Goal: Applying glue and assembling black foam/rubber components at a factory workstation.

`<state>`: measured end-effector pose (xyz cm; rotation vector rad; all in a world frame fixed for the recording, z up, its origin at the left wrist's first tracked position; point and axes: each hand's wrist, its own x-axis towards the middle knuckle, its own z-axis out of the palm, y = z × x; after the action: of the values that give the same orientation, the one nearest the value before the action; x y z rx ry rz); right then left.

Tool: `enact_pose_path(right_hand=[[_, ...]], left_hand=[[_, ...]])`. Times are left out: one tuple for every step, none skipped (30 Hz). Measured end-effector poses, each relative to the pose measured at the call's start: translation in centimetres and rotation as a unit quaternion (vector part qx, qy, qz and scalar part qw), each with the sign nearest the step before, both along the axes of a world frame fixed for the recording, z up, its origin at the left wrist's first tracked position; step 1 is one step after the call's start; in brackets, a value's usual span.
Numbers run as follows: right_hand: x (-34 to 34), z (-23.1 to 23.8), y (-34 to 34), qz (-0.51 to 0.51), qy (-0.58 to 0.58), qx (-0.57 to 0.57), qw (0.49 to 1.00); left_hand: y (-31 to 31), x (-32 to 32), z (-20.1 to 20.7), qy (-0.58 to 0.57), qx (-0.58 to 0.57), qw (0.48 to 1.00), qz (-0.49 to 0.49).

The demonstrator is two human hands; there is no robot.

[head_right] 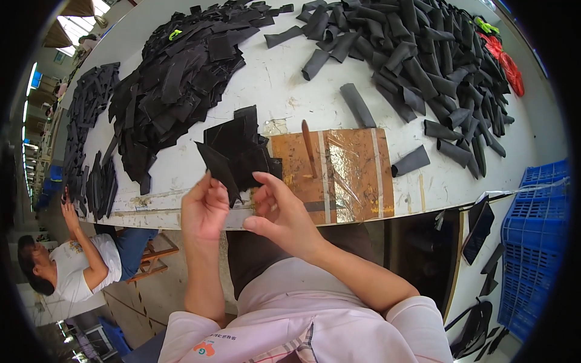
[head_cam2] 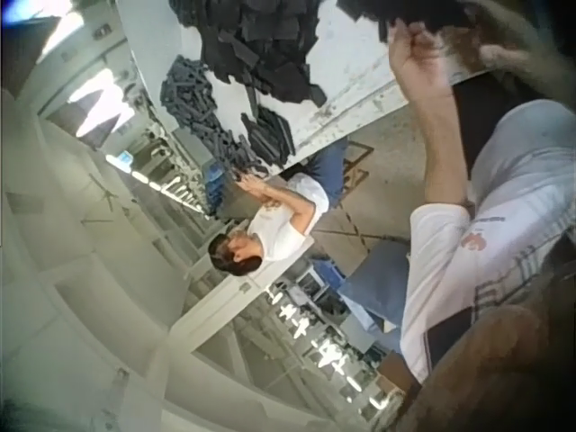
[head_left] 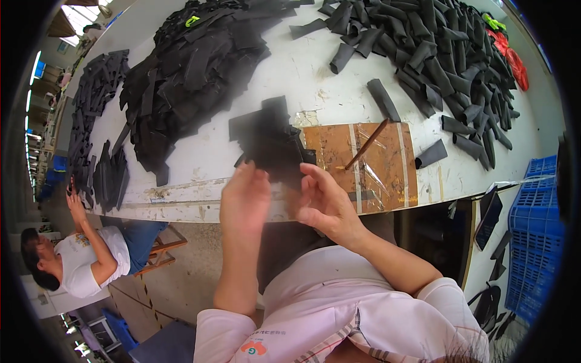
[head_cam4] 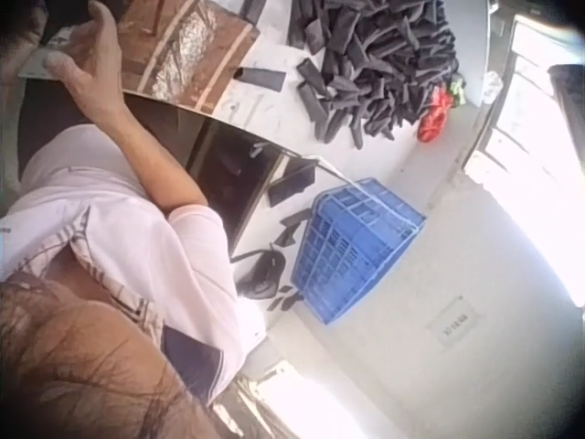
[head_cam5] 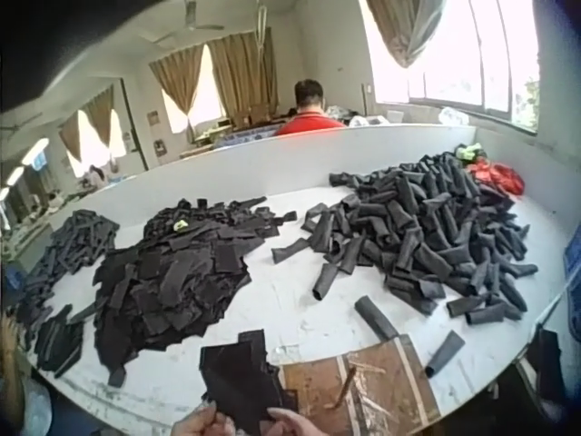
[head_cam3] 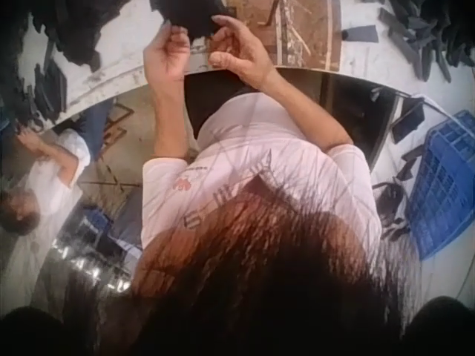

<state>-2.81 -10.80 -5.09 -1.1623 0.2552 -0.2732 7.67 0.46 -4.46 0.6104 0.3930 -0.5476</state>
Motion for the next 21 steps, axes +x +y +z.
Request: enact_pose_path(right_hand=[[0.7,0.0,0.5,-0.042,-0.021,-0.004,0.999],[0.9,-0.1,0.4,-0.085,-0.042,-0.008,0.995],[0.7,-0.2,0.0,-0.089,-0.038,-0.009,0.995],[0.4,-0.3,-0.5,-0.089,-0.044,-0.071,0.993],[0.0,-0.3,-0.8,-0.088,-0.051,-0.132,0.986],[-0.2,0.5,-0.5,-0.116,0.019,-0.021,0.993],[-0.4,0.4,-0.9,-0.119,0.021,-0.022,0.992],[-0.5,0.1,-1.5,-0.145,-0.003,-0.169,0.975],[-0.6,-0.1,-2.1,-0.167,-0.026,-0.311,0.935],[-0.7,-0.2,-2.4,-0.168,-0.017,-0.323,0.931],[-0.8,0.0,-2.7,-0.168,-0.016,-0.323,0.931],[-0.9,0.4,-2.9,-0.176,-0.007,-0.354,0.918],[-1.0,0.6,-3.0,-0.184,0.001,-0.384,0.905],[-1.2,0.5,-3.1,-0.182,0.0,-0.383,0.906],[-1.4,0.3,-3.4,-0.177,0.011,-0.414,0.893],[-1.6,0.1,-3.6,-0.172,0.022,-0.444,0.879],[-1.7,-0.3,-3.7,-0.17,0.021,-0.443,0.88],[-1.7,-0.7,-3.7,-0.178,-0.005,-0.461,0.869],[-1.7,-0.9,-3.7,-0.186,-0.031,-0.478,0.858],[-1.7,-0.8,-3.7,-0.184,-0.032,-0.477,0.859],[-1.8,-0.7,-3.8,-0.183,-0.037,-0.504,0.843]], left_hand=[[0.0,-1.5,-0.3,0.049,-0.014,0.998,-0.027],[-0.5,-2.7,-0.7,0.054,-0.014,0.998,-0.033],[-0.8,-3.7,-1.3,0.078,-0.011,0.995,-0.061],[-1.0,-4.5,-1.8,0.101,-0.009,0.991,-0.089],[-1.0,-5.1,-2.2,0.105,-0.01,0.99,-0.092],[-1.2,-5.5,-2.3,0.107,-0.059,0.986,-0.114],[-1.5,-5.9,-2.2,0.109,-0.108,0.979,-0.134],[-2.2,-6.6,-1.8,0.064,-0.033,0.988,-0.138],[-2.2,-6.9,-1.4,0.066,-0.034,0.987,-0.14],[-2.1,-7.1,-1.1,0.009,0.036,0.975,-0.218],[-1.9,-7.4,-0.8,-0.048,0.104,0.949,-0.292],[-1.7,-7.8,-0.4,-0.047,0.105,0.949,-0.293],[-1.6,-8.4,0.1,-0.119,0.199,0.926,-0.299],[-1.5,-8.7,0.6,-0.188,0.29,0.889,-0.301],[-1.5,-8.8,1.2,-0.187,0.292,0.889,-0.3],[-1.4,-8.7,1.9,-0.225,0.322,0.873,-0.29],[-1.3,-8.7,2.4,-0.263,0.352,0.854,-0.279],[-1.3,-8.7,2.7,-0.262,0.354,0.854,-0.277],[-1.4,-8.7,2.9,-0.271,0.33,0.874,-0.233],[-1.6,-8.6,3.1,-0.279,0.306,0.89,-0.189],[-1.7,-8.5,3.5,-0.278,0.307,0.89,-0.189]])
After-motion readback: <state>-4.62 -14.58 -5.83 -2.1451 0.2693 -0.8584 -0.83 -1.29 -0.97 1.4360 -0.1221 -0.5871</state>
